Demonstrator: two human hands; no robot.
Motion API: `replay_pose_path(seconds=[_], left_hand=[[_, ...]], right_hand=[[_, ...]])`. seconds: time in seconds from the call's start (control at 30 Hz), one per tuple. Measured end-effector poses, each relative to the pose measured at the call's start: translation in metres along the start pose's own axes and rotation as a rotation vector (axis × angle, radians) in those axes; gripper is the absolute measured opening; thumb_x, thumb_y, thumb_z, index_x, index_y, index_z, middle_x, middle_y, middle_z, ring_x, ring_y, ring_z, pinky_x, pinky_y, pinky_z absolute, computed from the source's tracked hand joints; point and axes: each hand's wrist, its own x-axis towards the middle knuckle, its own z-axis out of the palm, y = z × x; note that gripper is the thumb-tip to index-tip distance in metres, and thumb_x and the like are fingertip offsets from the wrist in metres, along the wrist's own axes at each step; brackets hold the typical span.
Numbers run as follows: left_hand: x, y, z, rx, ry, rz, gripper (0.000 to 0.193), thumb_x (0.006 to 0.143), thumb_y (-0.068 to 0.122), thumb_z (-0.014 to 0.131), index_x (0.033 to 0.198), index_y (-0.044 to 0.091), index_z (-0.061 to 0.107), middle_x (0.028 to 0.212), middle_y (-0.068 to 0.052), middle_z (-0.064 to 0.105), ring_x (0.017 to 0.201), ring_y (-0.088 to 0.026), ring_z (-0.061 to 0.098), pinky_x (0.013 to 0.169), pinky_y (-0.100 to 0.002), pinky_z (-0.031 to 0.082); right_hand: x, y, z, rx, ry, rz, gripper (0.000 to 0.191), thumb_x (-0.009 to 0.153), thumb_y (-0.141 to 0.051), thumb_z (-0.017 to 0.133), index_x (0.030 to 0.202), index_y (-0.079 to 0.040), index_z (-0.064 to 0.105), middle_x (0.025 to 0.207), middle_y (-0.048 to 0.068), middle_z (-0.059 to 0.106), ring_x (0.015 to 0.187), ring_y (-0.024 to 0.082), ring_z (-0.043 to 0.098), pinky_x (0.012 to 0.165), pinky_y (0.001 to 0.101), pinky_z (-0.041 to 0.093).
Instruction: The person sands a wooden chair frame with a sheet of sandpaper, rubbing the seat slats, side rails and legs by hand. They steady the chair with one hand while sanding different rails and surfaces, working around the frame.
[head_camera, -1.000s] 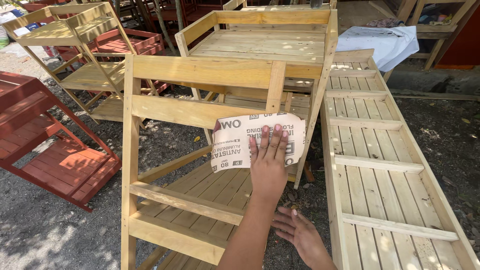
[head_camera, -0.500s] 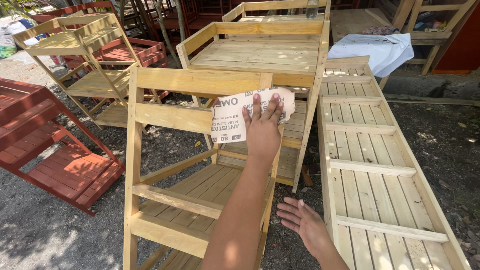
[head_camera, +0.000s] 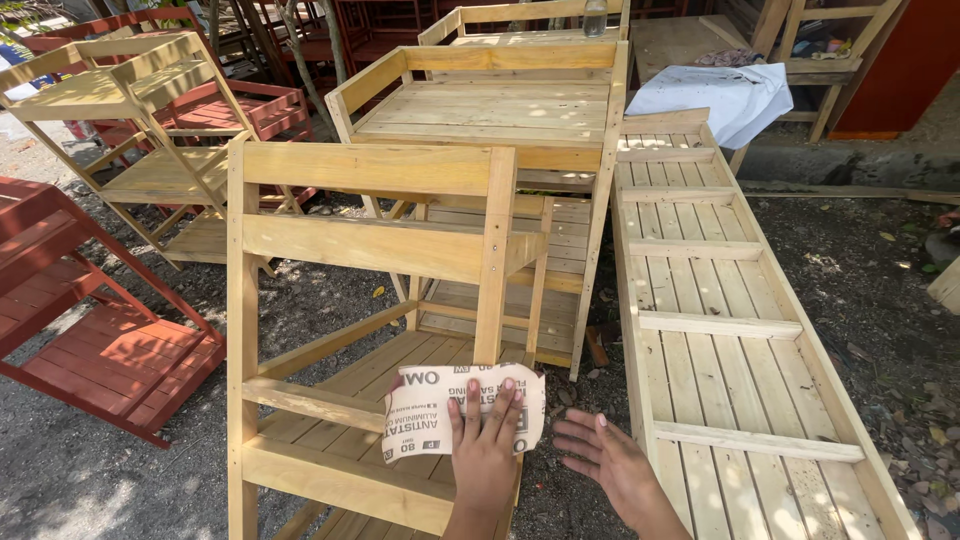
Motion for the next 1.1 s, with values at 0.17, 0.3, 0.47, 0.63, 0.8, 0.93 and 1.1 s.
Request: replay_pose_path(seconds=[0.17,0.3,0.47,0.63,0.8,0.93,1.1], left_hand=[[0.23,-0.017,0.032,0.131,0.035,0.015,0.05,0.093,0.013,0.057,0.143,0.016,0.062,0.16,0.004,0.045,0.153,-0.04,0.025,0.123,-0.062,0.014],[0.323,-0.01,0.036,0.209,-0.035,-0.012,0.045,0.097,0.015,0.053,0.141,0.01,0.061,0.16,0.003,0.045,0.156,-0.033,0.024,0.125,-0.058,0.012],[0.19,-0.002,0.008,0.215,-0.032,0.091,0.047,0.093,0.013,0.055,0.138,0.008,0.064,0.157,-0.002,0.053,0.155,-0.032,0.029,0.125,-0.06,0.015],[0.202,-0.015,0.009,0.135,-0.036,0.101,0.047,0.093,0.01,0.055,0.139,0.01,0.066,0.153,-0.002,0.056,0.154,-0.031,0.031,0.125,-0.059,0.016],[0.311,-0.018,0.022,0.068,-0.072,0.068,0.051,0.089,0.005,0.057,0.14,0.01,0.062,0.155,0.0,0.05,0.154,-0.032,0.028,0.126,-0.056,0.017],[0.203,-0.011,0.005,0.031,-0.036,0.104,0.057,0.086,0.001,0.06,0.143,0.01,0.062,0.158,-0.002,0.049,0.155,-0.034,0.028,0.126,-0.059,0.017],[0.177,-0.022,0.009,-0.043,-0.023,0.144,0.055,0.084,0.0,0.057,0.137,0.011,0.067,0.152,-0.002,0.058,0.152,-0.034,0.034,0.122,-0.06,0.024]], right_hand=[[-0.005,-0.011,0.01,-0.006,-0.05,-0.037,0.066,0.1,-0.049,0.038,0.143,-0.001,0.054,0.136,0.02,0.067,0.125,0.032,0.065,0.103,0.0472,0.052],[-0.014,-0.018,0.02,0.005,-0.094,-0.114,0.065,0.101,-0.048,0.038,0.142,0.0,0.054,0.136,0.021,0.067,0.125,0.032,0.066,0.102,0.0471,0.053],[-0.022,-0.025,0.024,-0.007,-0.049,-0.065,0.065,0.101,-0.048,0.036,0.142,-0.001,0.054,0.135,0.02,0.068,0.125,0.032,0.066,0.102,0.0465,0.053],[-0.024,-0.044,0.018,-0.076,-0.058,-0.096,0.065,0.101,-0.049,0.037,0.143,-0.002,0.054,0.137,0.019,0.067,0.126,0.031,0.065,0.103,0.0448,0.053],[-0.01,-0.052,0.033,-0.367,0.042,-0.247,0.058,0.099,-0.048,0.045,0.145,-0.013,0.054,0.143,0.005,0.062,0.133,0.022,0.059,0.105,0.0379,0.05],[-0.001,-0.064,0.045,-0.577,0.055,-0.451,0.048,0.1,-0.039,0.054,0.14,-0.014,0.061,0.136,0.007,0.067,0.125,0.024,0.061,0.099,0.0372,0.052],[0.001,-0.092,0.045,-0.742,0.043,-0.423,0.044,0.098,-0.032,0.058,0.138,-0.014,0.06,0.133,0.005,0.069,0.118,0.023,0.067,0.099,0.0366,0.054]])
